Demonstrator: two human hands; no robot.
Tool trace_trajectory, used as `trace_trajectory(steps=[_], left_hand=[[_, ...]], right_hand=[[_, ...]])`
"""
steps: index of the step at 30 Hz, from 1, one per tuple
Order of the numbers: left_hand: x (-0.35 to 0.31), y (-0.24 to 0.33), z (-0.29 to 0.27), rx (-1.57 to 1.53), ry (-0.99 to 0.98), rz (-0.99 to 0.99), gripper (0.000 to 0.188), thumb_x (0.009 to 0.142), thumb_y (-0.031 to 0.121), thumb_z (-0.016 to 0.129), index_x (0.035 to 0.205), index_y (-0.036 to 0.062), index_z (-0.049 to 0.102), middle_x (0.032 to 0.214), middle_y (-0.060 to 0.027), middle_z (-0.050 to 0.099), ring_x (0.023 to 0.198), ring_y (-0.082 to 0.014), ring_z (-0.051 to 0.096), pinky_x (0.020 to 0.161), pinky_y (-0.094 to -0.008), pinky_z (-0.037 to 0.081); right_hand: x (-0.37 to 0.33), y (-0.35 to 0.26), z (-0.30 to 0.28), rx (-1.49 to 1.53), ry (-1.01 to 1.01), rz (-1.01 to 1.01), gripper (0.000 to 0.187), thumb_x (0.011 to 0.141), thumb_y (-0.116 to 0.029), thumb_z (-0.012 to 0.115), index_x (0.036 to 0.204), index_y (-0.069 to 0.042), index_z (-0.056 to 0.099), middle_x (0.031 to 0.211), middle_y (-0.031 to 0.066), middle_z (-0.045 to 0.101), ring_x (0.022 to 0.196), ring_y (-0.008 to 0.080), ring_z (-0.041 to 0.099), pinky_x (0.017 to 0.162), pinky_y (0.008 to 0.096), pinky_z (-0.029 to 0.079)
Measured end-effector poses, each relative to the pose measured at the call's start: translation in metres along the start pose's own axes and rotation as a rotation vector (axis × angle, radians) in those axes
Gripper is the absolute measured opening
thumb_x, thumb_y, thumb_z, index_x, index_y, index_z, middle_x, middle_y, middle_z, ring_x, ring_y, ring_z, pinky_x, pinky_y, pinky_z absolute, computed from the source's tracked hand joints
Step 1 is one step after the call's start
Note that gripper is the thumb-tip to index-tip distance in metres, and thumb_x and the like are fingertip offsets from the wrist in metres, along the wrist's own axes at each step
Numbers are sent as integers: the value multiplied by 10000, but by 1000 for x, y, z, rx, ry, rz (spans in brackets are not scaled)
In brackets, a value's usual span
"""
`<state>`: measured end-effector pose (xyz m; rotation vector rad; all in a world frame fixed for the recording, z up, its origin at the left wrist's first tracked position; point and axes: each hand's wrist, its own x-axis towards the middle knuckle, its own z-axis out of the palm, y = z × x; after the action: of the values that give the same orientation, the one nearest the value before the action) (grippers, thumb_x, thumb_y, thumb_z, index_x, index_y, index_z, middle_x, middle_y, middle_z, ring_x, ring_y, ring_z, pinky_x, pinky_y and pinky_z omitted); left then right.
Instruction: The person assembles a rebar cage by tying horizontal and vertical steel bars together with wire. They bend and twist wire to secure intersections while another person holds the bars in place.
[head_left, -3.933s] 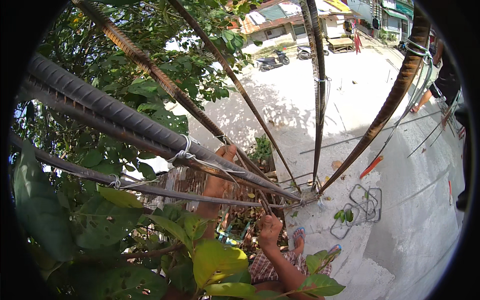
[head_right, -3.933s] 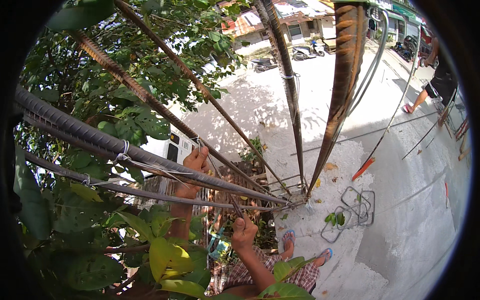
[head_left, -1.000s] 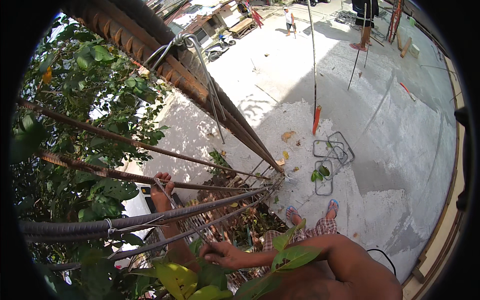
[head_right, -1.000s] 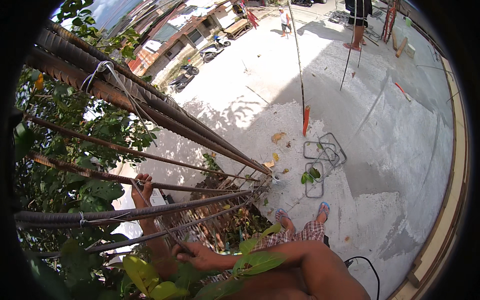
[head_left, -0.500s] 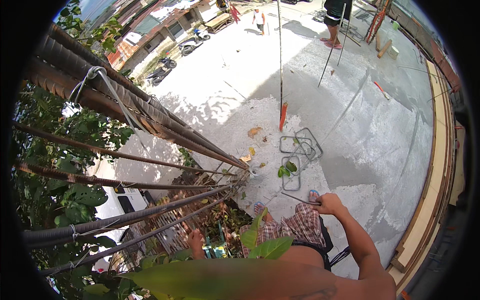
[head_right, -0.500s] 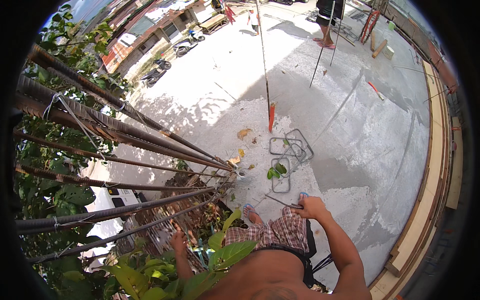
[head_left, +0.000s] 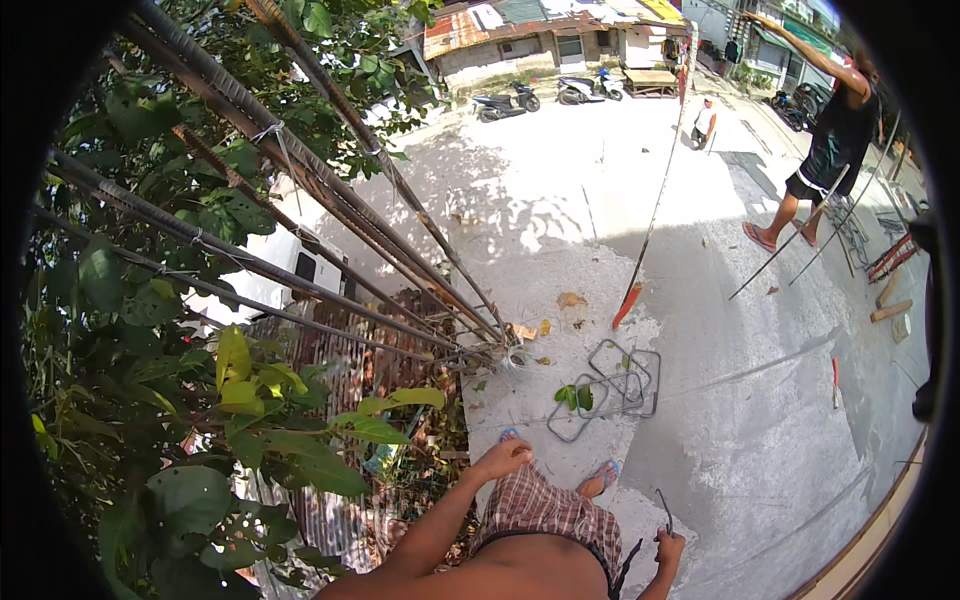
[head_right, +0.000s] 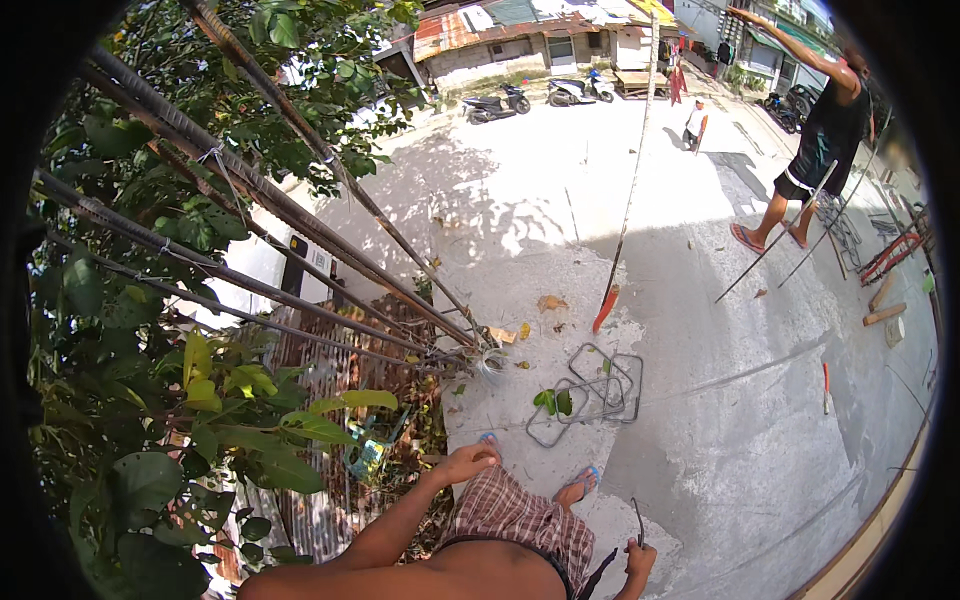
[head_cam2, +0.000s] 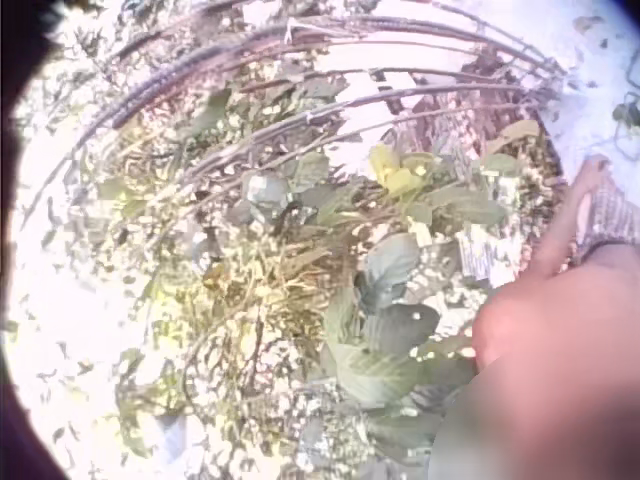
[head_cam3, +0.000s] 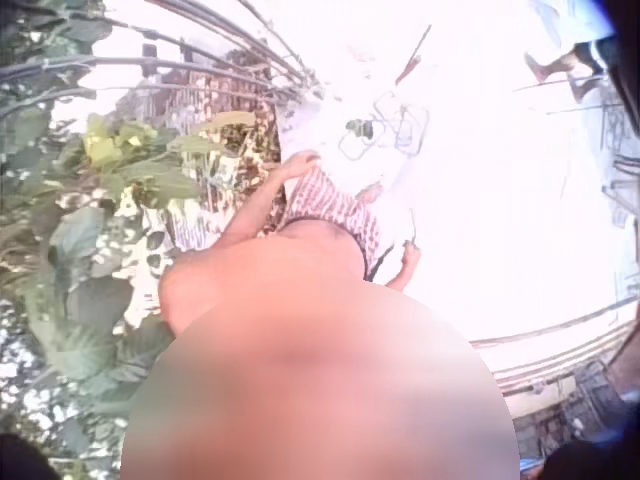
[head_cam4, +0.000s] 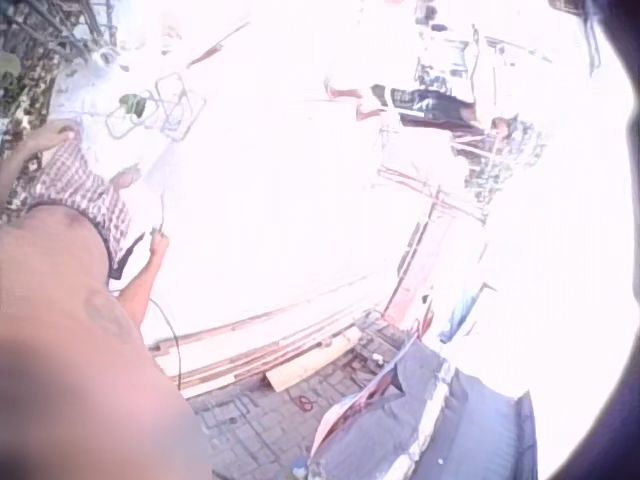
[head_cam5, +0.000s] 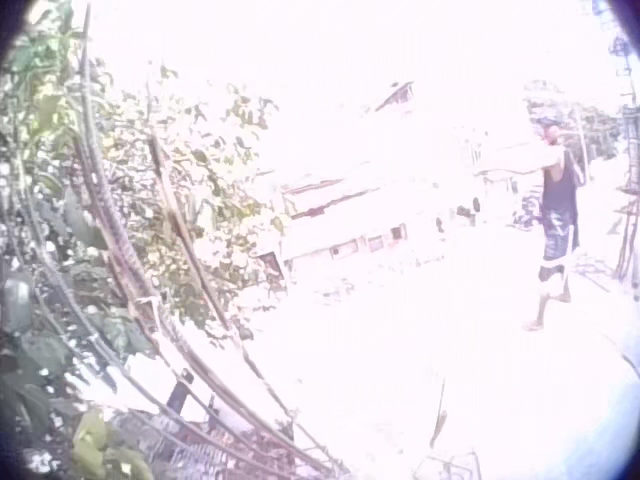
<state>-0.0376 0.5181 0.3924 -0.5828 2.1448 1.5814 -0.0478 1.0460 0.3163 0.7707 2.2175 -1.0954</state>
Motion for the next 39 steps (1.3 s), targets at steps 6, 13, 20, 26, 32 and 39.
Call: trace_trajectory(steps=[6,13,20,26,32,39], left_hand=[[-14,34,33,87,-20,-77,421,926,370,598,1195,45,595,1149,-152,635,1095,-265,595,936,-397,463],[-11,20,42,118,98,-166,451,922,400,607,1204,48,597,1108,-143,639,1053,-265,607,905,-409,486],[57,-15,26,-88,183,-395,437,933,382,596,1138,-3,618,1002,-116,664,862,-212,661,757,-382,528],[253,-160,-47,-71,632,-408,297,894,271,636,903,-25,658,877,-111,693,703,-269,649,685,-406,514],[413,-248,-58,-58,1024,-468,366,819,289,710,926,-55,642,981,-228,655,923,-345,629,821,-448,487],[433,-244,-54,291,1104,-370,187,787,80,699,925,-39,659,942,-216,661,880,-394,649,749,-469,521]], right_hand=[[64,4,-39,57,-68,140,271,830,-244,593,916,2,668,581,46,494,493,159,431,429,346,352],[164,-38,-10,-287,-286,142,268,775,-224,711,801,41,685,581,93,548,456,206,518,405,378,411],[149,-144,44,-83,-319,-221,273,807,-259,701,797,7,642,549,19,487,456,142,475,424,314,400],[180,-81,62,376,-210,-125,246,868,-242,692,777,-26,616,528,-2,486,421,90,438,399,256,371],[198,92,54,12,196,34,242,852,-231,578,800,-5,647,538,23,480,467,138,416,408,351,337],[67,115,23,16,163,212,256,865,-235,574,747,-14,625,530,30,485,464,159,428,416,359,355]])
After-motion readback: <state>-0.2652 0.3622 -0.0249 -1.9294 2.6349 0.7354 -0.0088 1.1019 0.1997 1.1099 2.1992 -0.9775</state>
